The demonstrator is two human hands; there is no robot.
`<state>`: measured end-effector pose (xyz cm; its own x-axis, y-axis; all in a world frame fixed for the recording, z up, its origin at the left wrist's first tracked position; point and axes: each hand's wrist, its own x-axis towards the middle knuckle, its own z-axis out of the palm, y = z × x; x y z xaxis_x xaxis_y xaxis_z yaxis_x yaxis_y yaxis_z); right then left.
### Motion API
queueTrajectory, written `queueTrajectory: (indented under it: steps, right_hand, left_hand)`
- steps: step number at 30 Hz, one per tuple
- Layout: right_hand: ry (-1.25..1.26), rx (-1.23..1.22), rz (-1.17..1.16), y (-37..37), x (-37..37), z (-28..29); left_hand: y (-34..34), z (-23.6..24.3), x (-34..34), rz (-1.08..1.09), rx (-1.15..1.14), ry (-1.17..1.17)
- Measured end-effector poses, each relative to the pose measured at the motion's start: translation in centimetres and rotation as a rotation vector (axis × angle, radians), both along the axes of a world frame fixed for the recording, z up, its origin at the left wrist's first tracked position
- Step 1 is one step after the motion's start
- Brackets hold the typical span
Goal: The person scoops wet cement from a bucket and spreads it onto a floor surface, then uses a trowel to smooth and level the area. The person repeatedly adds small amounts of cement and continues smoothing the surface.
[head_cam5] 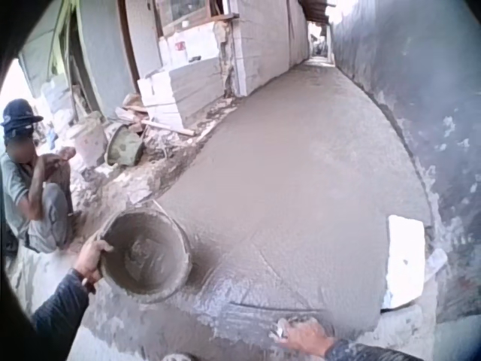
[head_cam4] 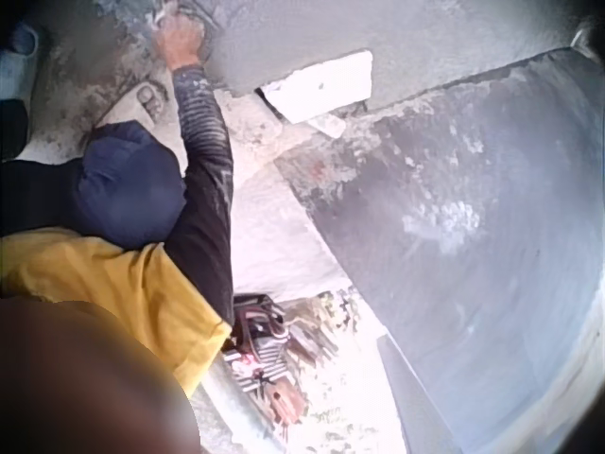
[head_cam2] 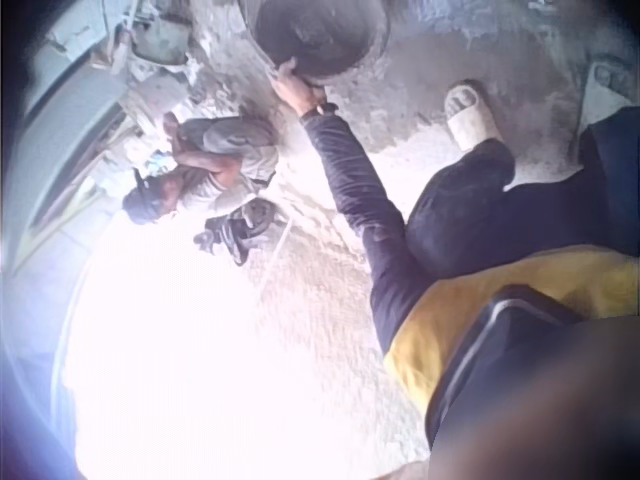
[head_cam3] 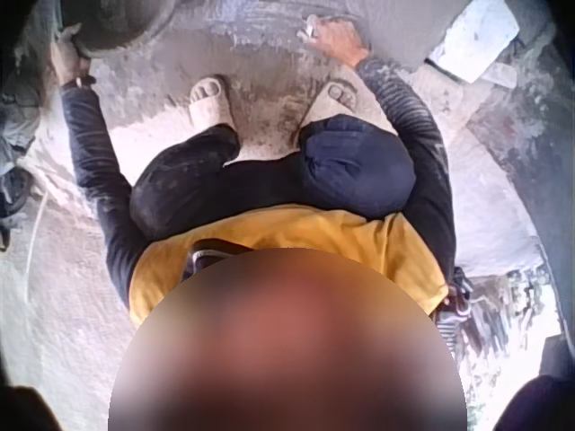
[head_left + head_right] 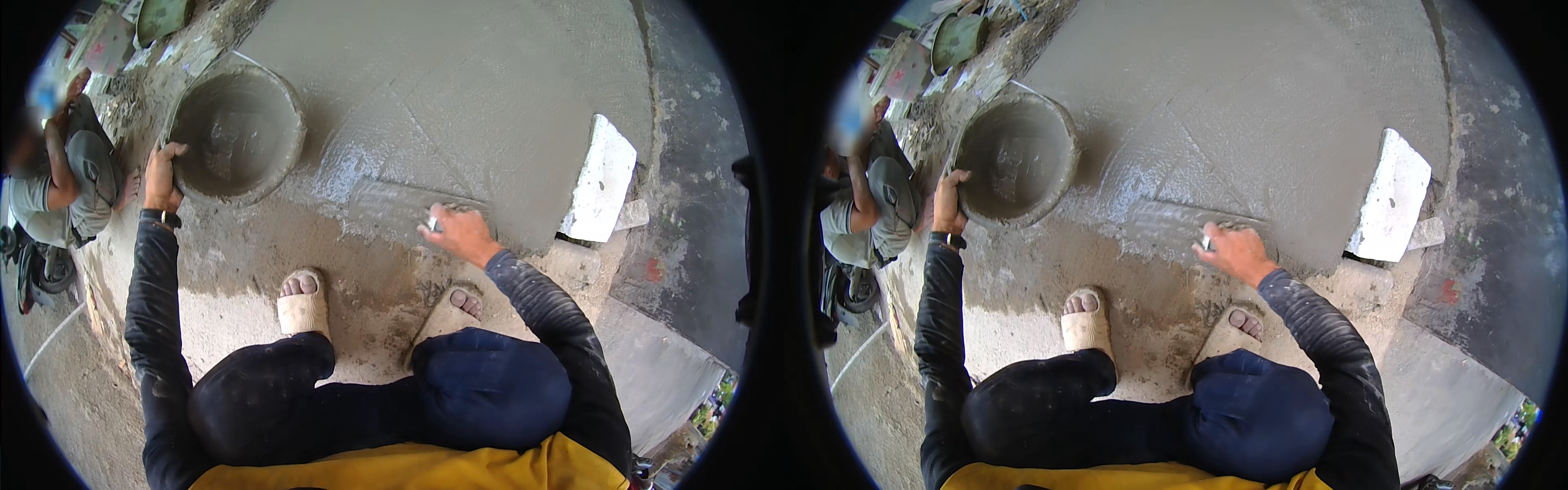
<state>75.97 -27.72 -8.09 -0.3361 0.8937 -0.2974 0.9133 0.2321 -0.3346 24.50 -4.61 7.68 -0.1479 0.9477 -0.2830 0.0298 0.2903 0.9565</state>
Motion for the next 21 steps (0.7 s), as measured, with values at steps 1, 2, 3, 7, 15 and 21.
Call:
queueTrajectory:
  steps: [1, 2, 3, 7, 15, 21]
  right_hand:
    - [-0.037, 0.042, -0.015, 0.5, -0.4, -0.4]
    - [-0.059, 0.042, -0.029, 1.4, -0.2, -0.6]
    - [-0.1, 0.017, -0.053, 2.6, 0.6, -0.7]
    - [-0.058, 0.027, -0.561, 8.8, 8.5, 0.6]
    - [0.087, 0.363, -1.4, 9.6, 24.9, -1.0]
    - [0.658, 0.077, -1.611, 12.8, 27.4, 0.5]
  left_hand:
    - [0.0, -0.2, -0.2, 0.003, 0.021, 0.015]
    - [0.0, -0.4, -0.4, 0.004, 0.026, 0.01]
    - [-0.1, -0.6, -0.6, 0.001, 0.025, 0.006]
    - [-0.5, -0.5, -1.1, -0.05, 0.012, 0.074]
    - [-3.0, -0.7, -1.7, -0.036, -0.086, 0.029]
    - [-5.6, -0.9, -2.1, 0.012, -0.121, 0.102]
